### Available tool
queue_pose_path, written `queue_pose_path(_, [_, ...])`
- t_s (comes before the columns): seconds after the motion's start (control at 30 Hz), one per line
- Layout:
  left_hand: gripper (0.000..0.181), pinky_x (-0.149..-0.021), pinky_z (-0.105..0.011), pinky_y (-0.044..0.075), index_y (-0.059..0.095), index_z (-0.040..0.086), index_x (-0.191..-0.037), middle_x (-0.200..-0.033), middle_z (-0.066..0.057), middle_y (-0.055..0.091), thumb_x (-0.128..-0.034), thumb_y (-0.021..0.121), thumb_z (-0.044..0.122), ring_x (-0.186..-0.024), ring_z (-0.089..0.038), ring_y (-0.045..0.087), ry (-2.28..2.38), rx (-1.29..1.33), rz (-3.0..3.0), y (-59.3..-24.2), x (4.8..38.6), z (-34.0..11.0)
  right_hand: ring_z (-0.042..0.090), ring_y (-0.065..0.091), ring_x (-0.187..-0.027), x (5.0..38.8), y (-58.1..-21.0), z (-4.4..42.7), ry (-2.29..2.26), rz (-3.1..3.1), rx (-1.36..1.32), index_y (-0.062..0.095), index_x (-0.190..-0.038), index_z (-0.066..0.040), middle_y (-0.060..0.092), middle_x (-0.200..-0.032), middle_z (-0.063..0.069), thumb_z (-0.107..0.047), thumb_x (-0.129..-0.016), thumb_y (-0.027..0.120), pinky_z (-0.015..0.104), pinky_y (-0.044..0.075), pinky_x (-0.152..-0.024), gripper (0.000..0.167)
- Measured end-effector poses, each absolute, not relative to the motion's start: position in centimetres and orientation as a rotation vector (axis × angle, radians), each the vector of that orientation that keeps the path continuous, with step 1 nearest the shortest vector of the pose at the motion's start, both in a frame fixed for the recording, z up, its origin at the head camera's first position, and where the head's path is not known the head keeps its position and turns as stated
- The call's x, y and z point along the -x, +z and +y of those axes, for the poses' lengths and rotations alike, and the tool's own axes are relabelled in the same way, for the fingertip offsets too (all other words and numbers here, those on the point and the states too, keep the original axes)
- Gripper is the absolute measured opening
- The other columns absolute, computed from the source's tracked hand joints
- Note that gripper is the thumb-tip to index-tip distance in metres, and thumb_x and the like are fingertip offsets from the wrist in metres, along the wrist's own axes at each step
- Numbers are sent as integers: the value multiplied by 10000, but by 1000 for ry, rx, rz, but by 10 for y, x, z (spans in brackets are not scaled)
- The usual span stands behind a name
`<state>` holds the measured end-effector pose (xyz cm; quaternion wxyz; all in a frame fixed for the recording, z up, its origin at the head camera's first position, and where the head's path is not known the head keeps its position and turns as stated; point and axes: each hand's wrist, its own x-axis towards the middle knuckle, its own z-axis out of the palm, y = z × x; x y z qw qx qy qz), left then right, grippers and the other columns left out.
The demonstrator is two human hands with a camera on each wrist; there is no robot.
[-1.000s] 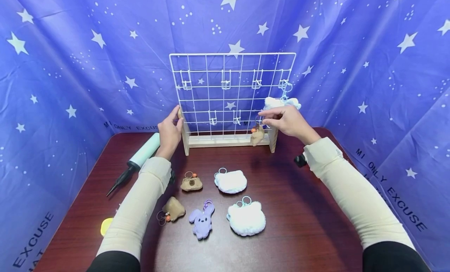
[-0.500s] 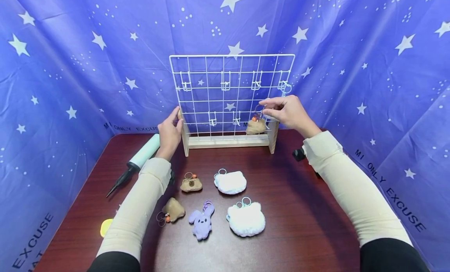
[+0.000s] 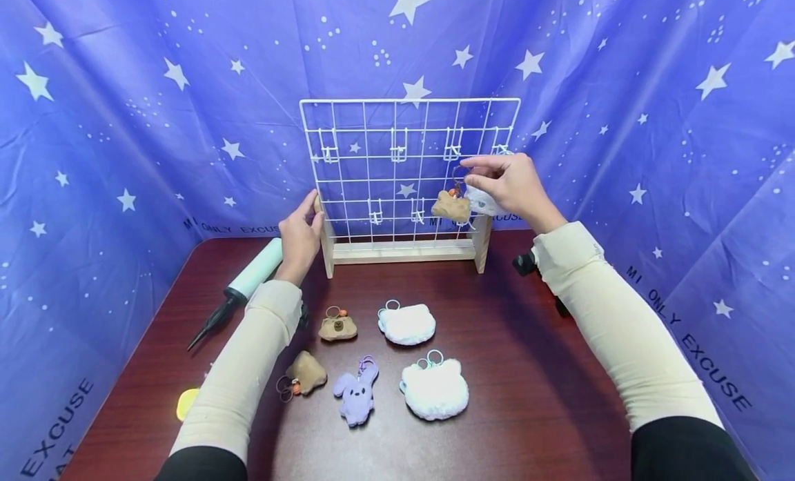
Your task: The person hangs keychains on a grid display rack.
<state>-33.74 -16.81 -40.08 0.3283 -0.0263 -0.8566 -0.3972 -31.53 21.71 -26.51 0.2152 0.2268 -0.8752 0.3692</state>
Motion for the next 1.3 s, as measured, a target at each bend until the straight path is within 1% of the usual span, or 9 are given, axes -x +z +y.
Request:
queue_pose_path(0.13, [496,-818,-465,597,601,249,-1438,-1073,-157,775,-960,684,146,-862,-319,735,-1041,73,-2238,-401,337,-168,-95,617,-669,317,-260,217,1070,-2422,-560,797,-1128,-119,799,-901,102,-151,-872,812,111,488,-615,259])
queue_pose_path(0.27, [498,-814,-471,593,600,251,-1440,-1066,-160,775,-961,683,144,-858,-320,730,-1042,71,-2241,-400,337,-168,-100,623,-672,317,-257,216,1098,-2410,-525,799,-1126,-123,803,-884,41,-143,-870,812,110,489,-616,257])
queue_pose_path(0.33, [500,-803,-471,592,600,251,-1440,-1065,-158,775,-960,683,138,-853,-319,730,-1040,69,-2240,-401,336,-168,-110,627,-682,318,-257,214,1105,-2408,-511,799,-1130,-129,805,-901,37,-143,-872,810,111,490,-624,258])
queue_pose_path(0.53, [497,-765,-460,599,600,254,-1439,-1064,-162,775,-962,686,145,-839,-322,731,-1035,63,-2245,-402,336,-169,-139,623,-717,320,-255,211,1097,-2439,-467,785,-1168,-147,802,-983,85,-211,-899,789,114,486,-676,276])
queue_pose_path(0.63, [501,-769,-452,606,590,265,-1447,-1079,-159,774,-966,684,157,-844,-319,734,-1031,61,-2256,-402,336,-169,-140,616,-726,321,-255,210,1085,-2441,-448,781,-1177,-151,794,-1021,117,-204,-905,782,116,483,-695,278])
queue_pose_path(0.77, [511,-785,-457,612,584,272,-1451,-1096,-161,772,-964,688,155,-869,-324,742,-1038,64,-2258,-400,336,-168,-134,609,-722,324,-255,210,1062,-2444,-429,780,-1183,-166,796,-1010,114,-214,-910,776,126,476,-694,277])
queue_pose_path(0.93, [511,-776,-468,605,586,272,-1450,-1096,-153,773,-963,686,150,-847,-327,738,-1029,59,-2258,-400,336,-167,-115,611,-716,326,-259,211,1063,-2465,-412,772,-1202,-184,800,-997,88,-248,-917,767,141,469,-683,292])
queue_pose_path(1.13, [504,-776,-476,598,590,263,-1447,-1090,-155,772,-965,681,148,-829,-331,728,-1018,54,-2259,-401,336,-167,-87,631,-740,326,-262,211,1141,-2438,-422,766,-1206,-142,799,-1028,82,-234,-925,750,132,482,-699,296])
queue_pose_path(1.3, [506,-777,-474,603,590,259,-1447,-1095,-155,773,-964,682,140,-843,-337,735,-1021,60,-2249,-400,335,-167,-74,615,-724,322,-263,215,1156,-2398,-412,772,-1180,-102,801,-954,-18,-220,-915,752,118,477,-673,291])
